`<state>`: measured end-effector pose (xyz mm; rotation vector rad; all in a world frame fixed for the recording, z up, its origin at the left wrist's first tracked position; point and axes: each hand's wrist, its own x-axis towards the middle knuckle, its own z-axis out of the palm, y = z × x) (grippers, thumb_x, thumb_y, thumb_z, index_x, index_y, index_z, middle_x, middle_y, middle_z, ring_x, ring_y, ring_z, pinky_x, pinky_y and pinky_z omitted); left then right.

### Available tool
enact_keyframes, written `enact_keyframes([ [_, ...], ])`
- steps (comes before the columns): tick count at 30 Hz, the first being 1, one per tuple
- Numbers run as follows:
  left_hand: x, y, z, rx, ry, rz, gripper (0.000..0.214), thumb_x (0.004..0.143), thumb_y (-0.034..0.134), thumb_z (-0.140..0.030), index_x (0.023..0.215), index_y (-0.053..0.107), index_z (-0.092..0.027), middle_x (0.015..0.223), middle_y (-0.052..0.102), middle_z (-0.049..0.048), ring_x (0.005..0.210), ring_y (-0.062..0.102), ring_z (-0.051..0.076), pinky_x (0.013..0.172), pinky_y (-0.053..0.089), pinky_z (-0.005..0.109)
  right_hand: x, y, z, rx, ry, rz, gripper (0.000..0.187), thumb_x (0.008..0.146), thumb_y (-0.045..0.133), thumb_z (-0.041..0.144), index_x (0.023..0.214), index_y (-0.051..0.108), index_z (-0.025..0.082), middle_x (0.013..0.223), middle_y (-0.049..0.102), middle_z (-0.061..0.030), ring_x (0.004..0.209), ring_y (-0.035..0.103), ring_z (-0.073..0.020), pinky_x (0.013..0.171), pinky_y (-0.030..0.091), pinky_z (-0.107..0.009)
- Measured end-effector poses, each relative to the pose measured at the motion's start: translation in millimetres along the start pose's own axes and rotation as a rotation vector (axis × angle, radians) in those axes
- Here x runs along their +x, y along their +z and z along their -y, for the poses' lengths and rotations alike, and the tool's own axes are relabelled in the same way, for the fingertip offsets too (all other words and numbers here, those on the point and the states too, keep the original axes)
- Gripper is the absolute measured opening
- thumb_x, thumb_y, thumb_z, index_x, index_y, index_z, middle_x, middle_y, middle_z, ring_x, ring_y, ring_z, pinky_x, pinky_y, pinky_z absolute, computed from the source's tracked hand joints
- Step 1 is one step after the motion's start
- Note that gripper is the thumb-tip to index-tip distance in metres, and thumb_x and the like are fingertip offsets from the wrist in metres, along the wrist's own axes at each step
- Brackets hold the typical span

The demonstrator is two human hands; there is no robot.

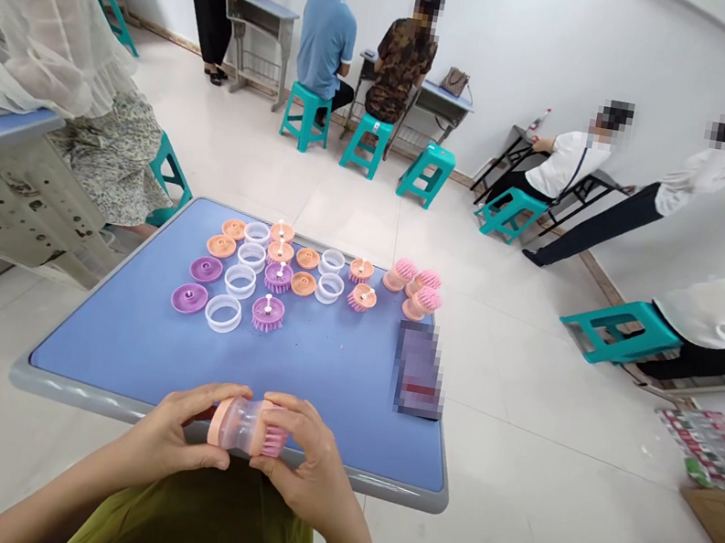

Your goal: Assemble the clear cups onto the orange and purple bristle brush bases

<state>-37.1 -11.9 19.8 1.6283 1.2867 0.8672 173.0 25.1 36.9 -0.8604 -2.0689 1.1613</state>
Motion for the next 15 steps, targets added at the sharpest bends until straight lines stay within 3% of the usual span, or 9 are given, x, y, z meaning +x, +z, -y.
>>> enact_keyframes([
  [6,0.2,-1.6,-1.1,-0.028,0.011,-0.023,0.057,0.064,0.07,-0.045,0.115,0.055,-0.024,0.114,0.061,0.0081,0.105,0.056,0.026,0.09,0.046,0.038,0.7,1.7,3.3,-0.018,-0.024,-0.02,0.039,0.073,0.065,0.019,0.109,0.053,0.027,0.115,0.058,-0.0077,0.108,0.053,-0.0209,0.09,0.045,-0.037],
  [15,0.4,3.2,7.1,0.232,0.299,-0.137,0.046,0.077,0.06,-0.041,0.12,0.049,-0.027,0.111,0.062,0.0076,0.103,0.057,0.023,0.089,0.047,0.037,2.8,3.8,7.4,-0.038,0.021,-0.044,0.037,0.072,0.066,0.024,0.106,0.054,0.023,0.107,0.061,-0.008,0.102,0.056,-0.0219,0.088,0.046,-0.035],
])
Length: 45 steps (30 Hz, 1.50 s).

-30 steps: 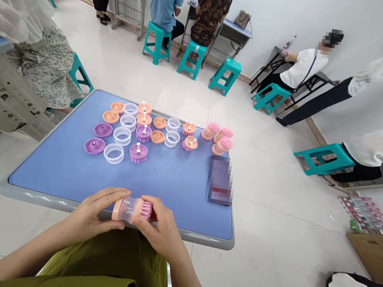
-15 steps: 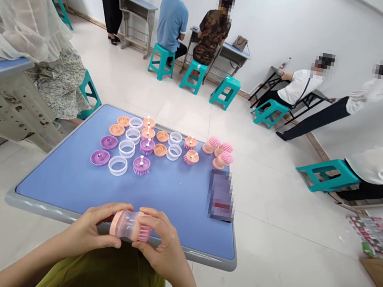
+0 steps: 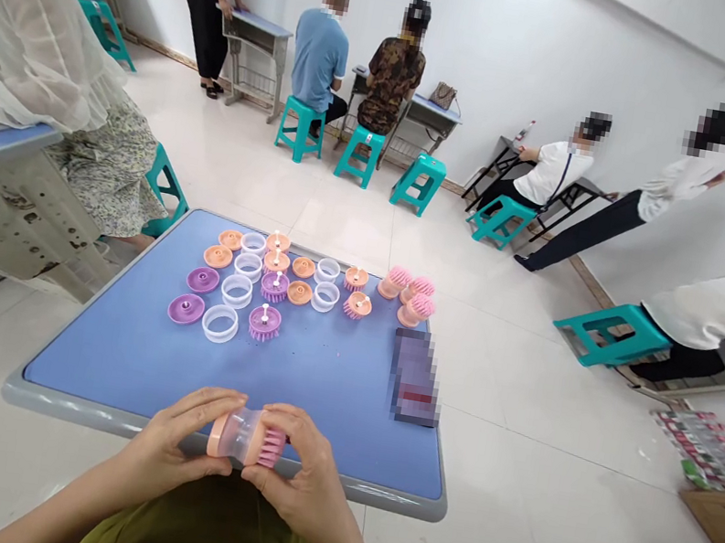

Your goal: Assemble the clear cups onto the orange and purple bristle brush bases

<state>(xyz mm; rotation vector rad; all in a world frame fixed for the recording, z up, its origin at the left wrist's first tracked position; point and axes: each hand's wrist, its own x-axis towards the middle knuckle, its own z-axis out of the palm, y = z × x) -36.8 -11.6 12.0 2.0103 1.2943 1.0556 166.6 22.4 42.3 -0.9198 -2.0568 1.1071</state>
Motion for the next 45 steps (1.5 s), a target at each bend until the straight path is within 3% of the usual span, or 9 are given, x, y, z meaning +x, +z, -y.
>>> enact_keyframes([
  [4,-3,3.1,4,0.088,0.15,-0.067,0.05,0.081,0.058,-0.035,0.127,0.04,-0.029,0.112,0.062,0.008,0.102,0.058,0.022,0.089,0.047,0.037,0,1,0,-0.014,0.101,0.017,0.036,0.073,0.063,0.023,0.107,0.053,0.021,0.097,0.064,-0.0052,0.084,0.06,-0.018,0.076,0.05,-0.029],
  [7,-5,3.2,5,0.086,0.132,-0.048,0.053,0.08,0.058,-0.036,0.129,0.037,-0.03,0.115,0.061,0.0078,0.104,0.058,0.022,0.089,0.048,0.035,0,2,-1,-0.036,0.131,0.031,0.036,0.075,0.061,0.024,0.11,0.052,0.021,0.097,0.064,-0.0047,0.082,0.06,-0.0174,0.074,0.05,-0.028],
  [17,-2,-3.0,3,-0.124,-0.086,0.034,0.06,0.069,0.063,-0.052,0.121,0.051,-0.025,0.112,0.064,0.0079,0.099,0.062,0.024,0.084,0.052,0.032,1,1,-5,-0.005,-0.098,0.029,0.039,0.075,0.065,0.027,0.111,0.051,0.026,0.114,0.058,-0.0077,0.105,0.054,-0.0206,0.089,0.045,-0.035],
  [22,-4,-2.6,3,-0.112,0.003,-0.023,0.059,0.071,0.062,-0.052,0.123,0.049,-0.027,0.111,0.065,0.0068,0.096,0.064,0.022,0.082,0.053,0.03,1,0,-6,-0.048,-0.155,0.047,0.038,0.076,0.064,0.025,0.112,0.051,0.028,0.115,0.056,-0.0074,0.103,0.054,-0.0198,0.087,0.046,-0.034],
  [29,-3,0.5,1,0.133,0.148,-0.108,0.051,0.079,0.055,-0.046,0.125,0.042,-0.027,0.108,0.065,0.0075,0.097,0.063,0.02,0.082,0.052,0.028,0,1,-2,-0.058,-0.057,0.048,0.041,0.075,0.064,0.029,0.113,0.05,0.023,0.106,0.06,-0.0074,0.097,0.056,-0.0199,0.084,0.046,-0.032],
  [34,-1,0.1,-1,0.167,0.209,-0.088,0.044,0.084,0.051,-0.04,0.124,0.041,-0.025,0.109,0.064,0.0085,0.099,0.062,0.019,0.083,0.052,0.028,1,3,-1,-0.048,0.127,0.056,0.031,0.082,0.051,0.032,0.11,0.051,0.018,0.092,0.064,-0.0056,0.078,0.058,-0.0167,0.072,0.047,-0.028],
  [38,1,-2.9,-3,0.132,0.163,-0.013,0.043,0.083,0.053,-0.037,0.123,0.042,-0.026,0.114,0.062,0.0076,0.102,0.06,0.019,0.085,0.051,0.028,3,4,0,0.013,0.223,0.08,0.029,0.088,0.039,0.038,0.103,0.054,0.018,0.079,0.063,-0.0026,0.066,0.055,-0.0136,0.061,0.044,-0.024],
  [45,-1,-5.0,-5,0.098,0.086,0.062,0.05,0.078,0.06,-0.035,0.124,0.042,-0.029,0.115,0.062,0.0047,0.102,0.06,0.02,0.085,0.051,0.029,3,-3,4,0.046,0.259,0.131,0.031,0.086,0.042,0.042,0.1,0.056,0.018,0.071,0.061,-0.0006,0.058,0.052,-0.0116,0.056,0.041,-0.022],
])
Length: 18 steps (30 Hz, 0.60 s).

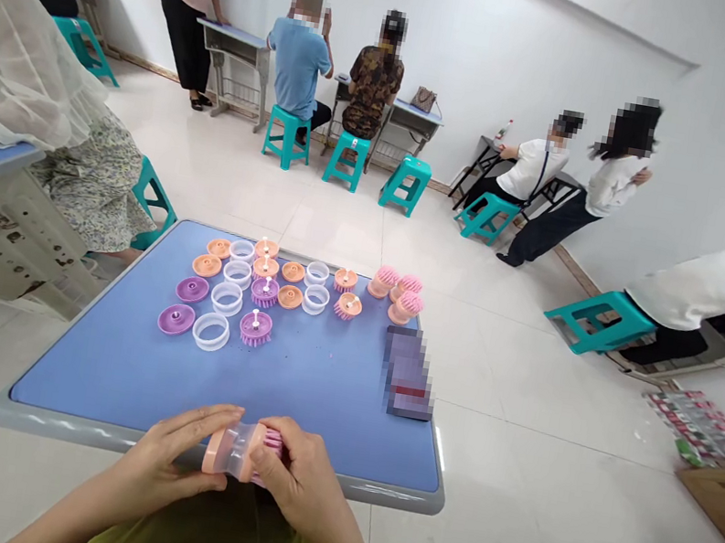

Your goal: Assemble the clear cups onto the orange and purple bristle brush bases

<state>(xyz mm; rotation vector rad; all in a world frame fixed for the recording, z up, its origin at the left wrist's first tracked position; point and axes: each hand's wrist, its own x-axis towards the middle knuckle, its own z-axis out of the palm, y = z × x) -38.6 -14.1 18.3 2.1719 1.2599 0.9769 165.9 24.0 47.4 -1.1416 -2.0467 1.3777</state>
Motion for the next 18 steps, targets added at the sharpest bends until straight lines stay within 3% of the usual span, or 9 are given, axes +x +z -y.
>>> enact_keyframes([
  [5,-1,4.4,3,0.019,0.035,-0.047,0.049,0.078,0.06,-0.036,0.124,0.044,-0.028,0.114,0.063,0.0047,0.101,0.06,0.019,0.085,0.051,0.027,2,6,-5,0.137,0.082,0.022,0.036,0.087,0.037,0.046,0.095,0.056,0.016,0.06,0.057,0.0006,0.049,0.049,-0.0106,0.049,0.041,-0.022],
  [7,-1,6.4,4,0.019,0.031,-0.07,0.045,0.078,0.06,-0.035,0.12,0.047,-0.026,0.111,0.065,0.0053,0.099,0.061,0.019,0.084,0.052,0.027,2,6,-7,0.188,0.101,0.045,0.039,0.088,0.035,0.046,0.104,0.054,0.016,0.06,0.056,0.0004,0.05,0.051,-0.0114,0.05,0.043,-0.023],
  [11,0,7.7,4,0.027,-0.029,-0.11,0.041,0.077,0.059,-0.038,0.114,0.052,-0.022,0.105,0.067,0.008,0.094,0.064,0.021,0.081,0.053,0.029,-4,-1,-5,0.172,0.029,0.03,0.058,0.078,0.058,0.039,0.128,0.035,0.022,0.107,0.057,-0.0087,0.09,0.057,-0.0187,0.073,0.048,-0.03],
  [13,1,6.3,2,0.019,-0.069,-0.074,0.043,0.077,0.058,-0.041,0.115,0.051,-0.021,0.106,0.066,0.0088,0.094,0.064,0.021,0.082,0.053,0.031,-6,-4,-2,0.101,-0.034,-0.008,0.054,0.073,0.064,0.033,0.122,0.043,0.023,0.119,0.051,-0.0089,0.102,0.052,-0.0206,0.081,0.047,-0.031],
  [15,1,4.7,1,0.002,-0.068,-0.033,0.047,0.078,0.057,-0.043,0.118,0.049,-0.02,0.11,0.064,0.0094,0.098,0.062,0.021,0.084,0.051,0.031,-5,-4,-1,0.056,-0.046,-0.024,0.043,0.074,0.063,0.031,0.114,0.05,0.022,0.109,0.056,-0.0069,0.095,0.055,-0.0191,0.077,0.047,-0.029],
  [18,2,4.1,1,-0.029,-0.048,0.001,0.048,0.079,0.056,-0.043,0.121,0.046,-0.021,0.115,0.061,0.0084,0.103,0.059,0.021,0.087,0.049,0.031,-4,-1,-5,0.15,0.091,-0.01,0.037,0.08,0.054,0.039,0.111,0.051,0.018,0.084,0.061,-0.0035,0.069,0.058,-0.0145,0.063,0.049,-0.027],
])
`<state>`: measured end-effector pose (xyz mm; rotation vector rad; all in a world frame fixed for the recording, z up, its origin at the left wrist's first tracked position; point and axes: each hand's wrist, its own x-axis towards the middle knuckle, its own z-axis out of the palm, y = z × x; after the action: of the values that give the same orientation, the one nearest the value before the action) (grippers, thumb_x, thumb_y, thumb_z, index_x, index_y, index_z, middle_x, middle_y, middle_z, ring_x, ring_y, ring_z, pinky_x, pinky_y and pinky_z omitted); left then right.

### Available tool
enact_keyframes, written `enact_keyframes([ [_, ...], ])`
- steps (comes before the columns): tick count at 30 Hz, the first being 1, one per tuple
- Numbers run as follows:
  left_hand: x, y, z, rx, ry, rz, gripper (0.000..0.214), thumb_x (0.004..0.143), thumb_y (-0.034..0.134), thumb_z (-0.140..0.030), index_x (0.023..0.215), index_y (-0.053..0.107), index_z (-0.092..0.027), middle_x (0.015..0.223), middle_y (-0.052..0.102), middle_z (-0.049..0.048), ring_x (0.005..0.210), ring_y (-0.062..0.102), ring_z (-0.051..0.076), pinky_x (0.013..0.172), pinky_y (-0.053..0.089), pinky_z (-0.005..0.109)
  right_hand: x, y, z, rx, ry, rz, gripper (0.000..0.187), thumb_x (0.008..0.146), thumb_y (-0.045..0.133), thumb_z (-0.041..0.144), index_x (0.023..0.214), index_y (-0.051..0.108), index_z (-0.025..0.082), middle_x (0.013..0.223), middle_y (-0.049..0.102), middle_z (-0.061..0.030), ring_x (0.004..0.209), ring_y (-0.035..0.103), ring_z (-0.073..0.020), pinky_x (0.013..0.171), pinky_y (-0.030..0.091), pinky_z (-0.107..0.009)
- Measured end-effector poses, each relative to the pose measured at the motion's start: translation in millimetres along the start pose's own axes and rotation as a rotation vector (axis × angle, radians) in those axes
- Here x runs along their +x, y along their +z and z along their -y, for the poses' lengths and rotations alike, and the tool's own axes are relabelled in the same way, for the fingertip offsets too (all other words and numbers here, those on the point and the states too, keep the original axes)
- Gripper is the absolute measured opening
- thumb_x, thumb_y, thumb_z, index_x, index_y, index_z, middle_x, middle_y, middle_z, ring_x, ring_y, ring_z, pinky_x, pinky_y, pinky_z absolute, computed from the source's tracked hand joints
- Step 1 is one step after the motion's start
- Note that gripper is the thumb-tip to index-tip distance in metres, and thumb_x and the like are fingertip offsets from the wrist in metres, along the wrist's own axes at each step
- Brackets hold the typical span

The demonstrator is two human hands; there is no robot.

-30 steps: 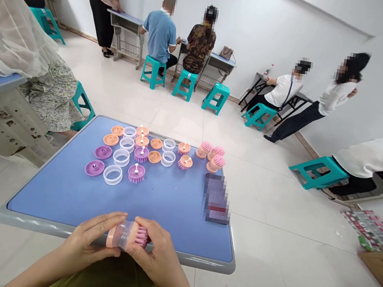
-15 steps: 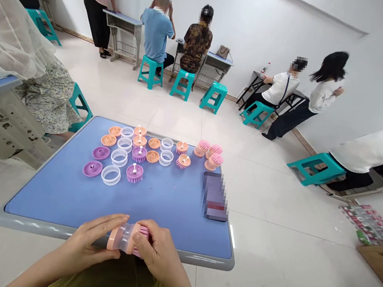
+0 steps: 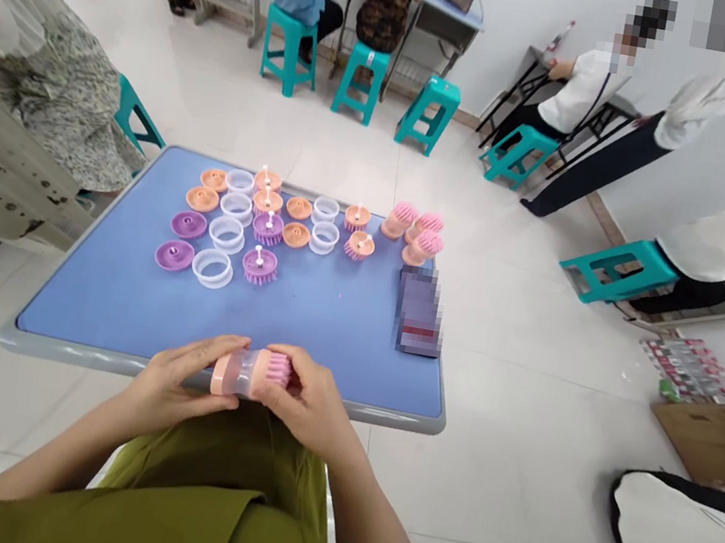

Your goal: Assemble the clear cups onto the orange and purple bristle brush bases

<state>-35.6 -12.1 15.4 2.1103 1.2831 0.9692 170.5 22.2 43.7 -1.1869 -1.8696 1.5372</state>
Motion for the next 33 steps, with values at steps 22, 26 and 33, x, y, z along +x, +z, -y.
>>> enact_keyframes([
  [22,-1,2.2,2,-0.109,-0.099,0.039,0.048,0.078,0.058,-0.044,0.118,0.047,-0.021,0.11,0.064,0.0085,0.092,0.064,0.02,0.078,0.054,0.029,1,3,-4,-0.033,-0.04,0.009,0.04,0.074,0.063,0.034,0.111,0.052,0.022,0.097,0.058,-0.0037,0.083,0.055,-0.0161,0.072,0.048,-0.028],
  [26,-4,5.4,5,0.037,0.071,0.002,0.047,0.081,0.055,-0.04,0.123,0.041,-0.022,0.111,0.063,0.0099,0.098,0.062,0.021,0.083,0.052,0.031,5,5,-8,0.205,0.086,0.084,0.037,0.077,0.057,0.041,0.106,0.051,0.019,0.077,0.057,0.0005,0.058,0.054,-0.0101,0.055,0.046,-0.024],
  [33,-4,4.6,4,-0.001,0.002,0.019,0.044,0.078,0.058,-0.038,0.117,0.048,-0.021,0.107,0.065,0.0097,0.095,0.063,0.022,0.081,0.052,0.032,5,7,-11,0.302,0.16,0.136,0.043,0.082,0.046,0.048,0.111,0.049,0.016,0.073,0.058,-0.0009,0.058,0.057,-0.0117,0.055,0.049,-0.026],
])
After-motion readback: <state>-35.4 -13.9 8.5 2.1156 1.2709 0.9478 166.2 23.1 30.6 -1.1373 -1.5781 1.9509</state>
